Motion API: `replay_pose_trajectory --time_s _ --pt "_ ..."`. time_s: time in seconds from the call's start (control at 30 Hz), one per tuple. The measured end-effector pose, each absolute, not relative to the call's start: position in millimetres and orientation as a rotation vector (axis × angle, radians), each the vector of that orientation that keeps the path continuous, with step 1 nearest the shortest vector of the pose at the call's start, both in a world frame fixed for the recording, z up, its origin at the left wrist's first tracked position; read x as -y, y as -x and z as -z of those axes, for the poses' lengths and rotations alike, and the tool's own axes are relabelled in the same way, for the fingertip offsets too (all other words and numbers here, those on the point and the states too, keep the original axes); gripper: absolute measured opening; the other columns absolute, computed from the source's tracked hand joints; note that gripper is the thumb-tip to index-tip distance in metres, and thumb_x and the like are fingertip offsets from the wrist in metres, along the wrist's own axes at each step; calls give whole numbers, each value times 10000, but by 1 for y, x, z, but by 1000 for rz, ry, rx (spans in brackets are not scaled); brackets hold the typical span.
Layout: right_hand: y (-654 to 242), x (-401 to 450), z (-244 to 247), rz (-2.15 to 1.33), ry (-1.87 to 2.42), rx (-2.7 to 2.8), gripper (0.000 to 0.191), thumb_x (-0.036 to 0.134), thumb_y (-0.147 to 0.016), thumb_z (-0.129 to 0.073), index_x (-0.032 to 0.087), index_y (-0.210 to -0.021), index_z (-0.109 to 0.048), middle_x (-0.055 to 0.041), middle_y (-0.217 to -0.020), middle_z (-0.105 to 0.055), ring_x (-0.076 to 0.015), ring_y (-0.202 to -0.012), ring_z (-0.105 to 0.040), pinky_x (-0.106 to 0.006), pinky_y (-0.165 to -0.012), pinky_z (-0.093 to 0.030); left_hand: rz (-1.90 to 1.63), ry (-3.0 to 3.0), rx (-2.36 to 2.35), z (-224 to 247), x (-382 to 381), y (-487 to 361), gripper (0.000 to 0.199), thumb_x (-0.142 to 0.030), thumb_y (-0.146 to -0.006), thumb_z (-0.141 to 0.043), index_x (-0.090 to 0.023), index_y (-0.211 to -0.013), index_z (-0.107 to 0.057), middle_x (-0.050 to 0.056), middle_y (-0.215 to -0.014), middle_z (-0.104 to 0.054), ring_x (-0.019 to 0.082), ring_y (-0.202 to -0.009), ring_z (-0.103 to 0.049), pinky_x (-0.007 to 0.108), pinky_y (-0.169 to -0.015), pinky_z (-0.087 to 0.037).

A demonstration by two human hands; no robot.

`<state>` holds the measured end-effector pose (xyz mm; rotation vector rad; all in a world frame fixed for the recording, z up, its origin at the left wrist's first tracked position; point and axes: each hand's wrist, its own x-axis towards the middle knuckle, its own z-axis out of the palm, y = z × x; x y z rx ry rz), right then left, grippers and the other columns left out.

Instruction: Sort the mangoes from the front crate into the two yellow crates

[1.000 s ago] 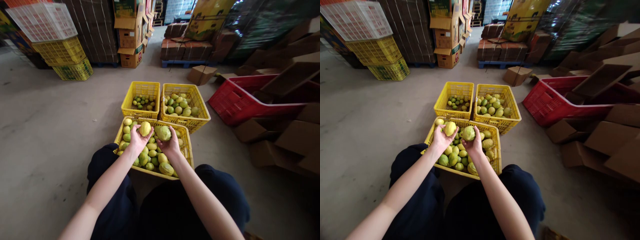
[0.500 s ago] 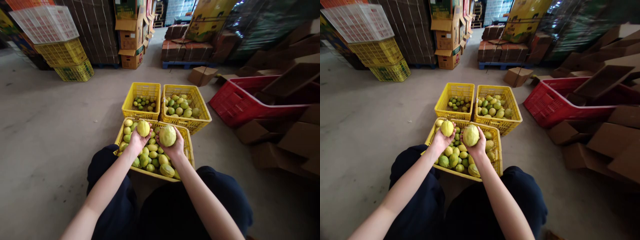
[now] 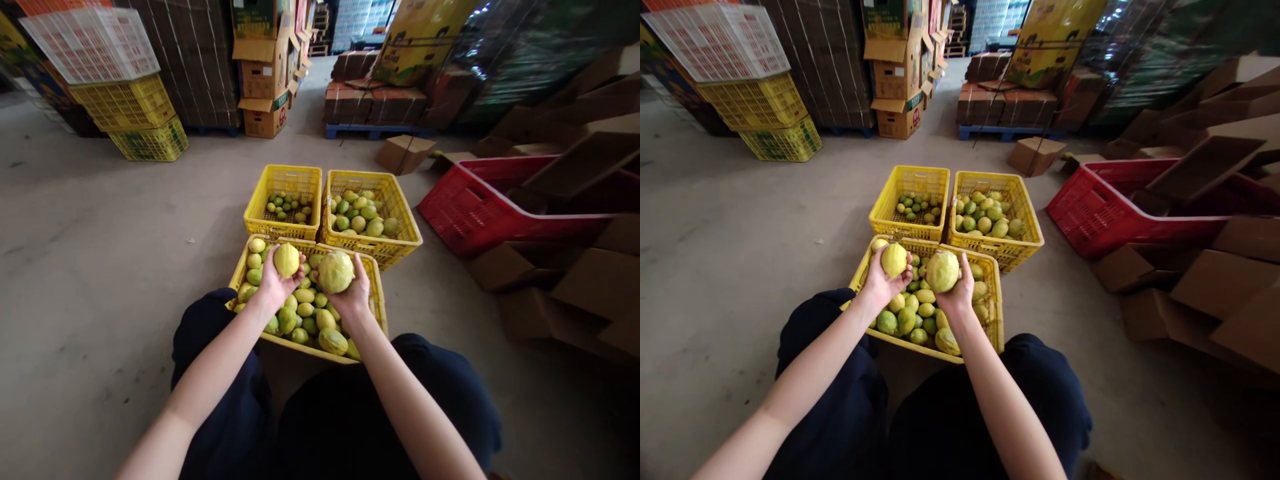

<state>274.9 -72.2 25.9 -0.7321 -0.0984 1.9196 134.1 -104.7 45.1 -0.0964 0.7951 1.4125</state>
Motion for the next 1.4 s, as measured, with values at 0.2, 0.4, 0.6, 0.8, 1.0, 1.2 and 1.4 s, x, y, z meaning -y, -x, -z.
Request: replay_pose_trajectory --time_s 0.2,0.4,0.6,0.8,1.0,1.2,1.4 --pt "-275 72 -21 -1966 797 58 211 366 -890 -557 193 -882 -678 -47 -727 -742 -203 -607 -690 -358 -634 -624 -1398 88 -786 -37 102 -131 298 -307 -996 -434 -178 -1107 -679 68 -806 -729 145 -581 -663 221 -498 -553" --pt "-268 72 -22 -2079 897 40 247 306 -945 -447 213 -910 -674 -48 -701 -738 -237 -652 -711 -413 -652 -634 -1393 154 -875 -49 106 -130 254 -367 -945 -569 -154 -1039 -670 50 -747 -672 149 -612 -666 198 -488 -537" --pt "-269 76 -22 -1983 903 49 102 293 -866 -605 206 -841 -652 -1 -658 -712 -190 -564 -671 -372 -634 -637 -1403 151 -927 -41 103 -129 258 -385 -959 -541 -171 -890 -667 57 -701 -659 132 -561 -612 203 -486 -509" --pt "-269 76 -21 -1990 966 -87 232 326 -926 -464 210 -832 -642 -43 -666 -712 -212 -600 -694 -353 -573 -621 -1463 165 -757 -31 103 -133 211 -270 -1001 -489 -189 -958 -679 53 -853 -723 158 -704 -675 275 -659 -589" --pt "-265 79 -21 -1893 979 -143 139 334 -910 -573 212 -893 -639 -13 -684 -716 -197 -634 -701 -371 -659 -647 -1563 216 -816 -40 102 -135 72 -247 -912 -649 -192 -870 -631 -1 -772 -664 131 -660 -667 257 -649 -616" --pt "-267 76 -17 -1915 954 -98 151 323 -903 -555 219 -847 -650 -11 -688 -728 -196 -602 -698 -385 -678 -648 -1495 242 -782 -34 100 -134 217 -386 -970 -547 -217 -916 -671 51 -761 -678 150 -611 -648 232 -527 -576" --pt "-262 76 -10 -2002 965 -38 250 320 -957 -465 203 -893 -676 -34 -698 -741 -200 -592 -702 -363 -669 -639 -1482 175 -753 -34 101 -135 221 -320 -1003 -482 -237 -992 -687 46 -869 -721 185 -745 -721 292 -631 -621"
